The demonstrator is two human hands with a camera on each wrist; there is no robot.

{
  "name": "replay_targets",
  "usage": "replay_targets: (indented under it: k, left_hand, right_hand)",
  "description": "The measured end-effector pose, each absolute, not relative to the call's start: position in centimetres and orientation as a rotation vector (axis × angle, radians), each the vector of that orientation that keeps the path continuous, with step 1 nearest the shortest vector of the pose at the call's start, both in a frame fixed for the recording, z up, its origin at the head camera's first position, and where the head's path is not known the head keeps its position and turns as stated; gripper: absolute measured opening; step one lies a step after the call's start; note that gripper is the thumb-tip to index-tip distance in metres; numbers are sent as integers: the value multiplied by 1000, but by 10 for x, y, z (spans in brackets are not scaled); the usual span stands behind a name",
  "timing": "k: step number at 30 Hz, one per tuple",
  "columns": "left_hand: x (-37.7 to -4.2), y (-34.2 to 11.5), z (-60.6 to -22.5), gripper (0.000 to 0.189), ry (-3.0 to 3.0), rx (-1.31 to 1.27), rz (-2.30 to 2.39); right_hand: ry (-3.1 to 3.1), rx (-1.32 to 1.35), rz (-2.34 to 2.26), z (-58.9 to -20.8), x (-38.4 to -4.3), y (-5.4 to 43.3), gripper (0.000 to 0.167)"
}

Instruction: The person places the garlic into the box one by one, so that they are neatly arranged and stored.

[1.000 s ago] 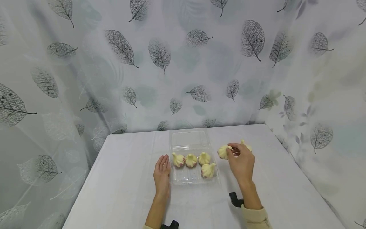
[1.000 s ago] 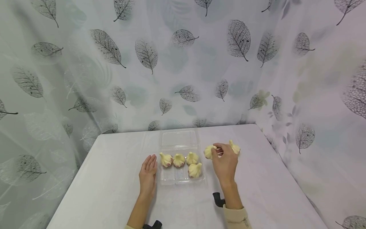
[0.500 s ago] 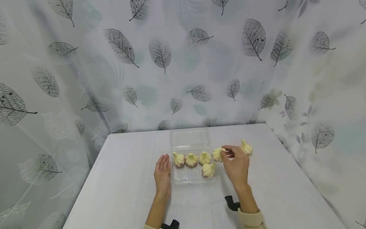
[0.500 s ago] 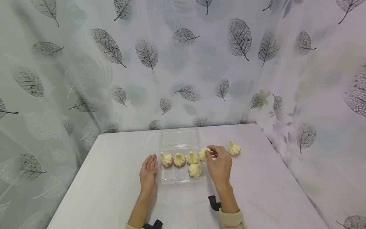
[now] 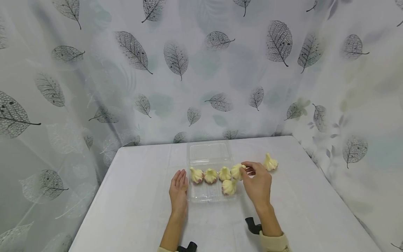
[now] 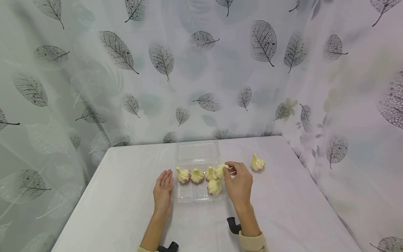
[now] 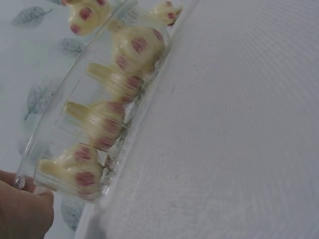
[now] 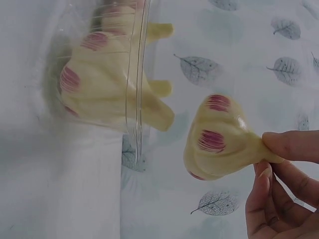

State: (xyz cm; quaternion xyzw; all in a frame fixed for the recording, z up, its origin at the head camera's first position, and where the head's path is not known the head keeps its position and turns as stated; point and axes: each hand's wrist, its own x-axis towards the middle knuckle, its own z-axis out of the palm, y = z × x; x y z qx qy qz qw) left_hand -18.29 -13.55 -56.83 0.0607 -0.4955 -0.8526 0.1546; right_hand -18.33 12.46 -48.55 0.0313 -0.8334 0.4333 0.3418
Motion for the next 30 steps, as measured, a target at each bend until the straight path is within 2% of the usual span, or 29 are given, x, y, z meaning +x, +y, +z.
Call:
replay_targets:
  k: [30]
  left_hand:
    - [-183, -137, -566, 58, -1397, 197, -2463]
  right_hand:
    - [-2188, 149, 1165, -487, -173, 98, 21]
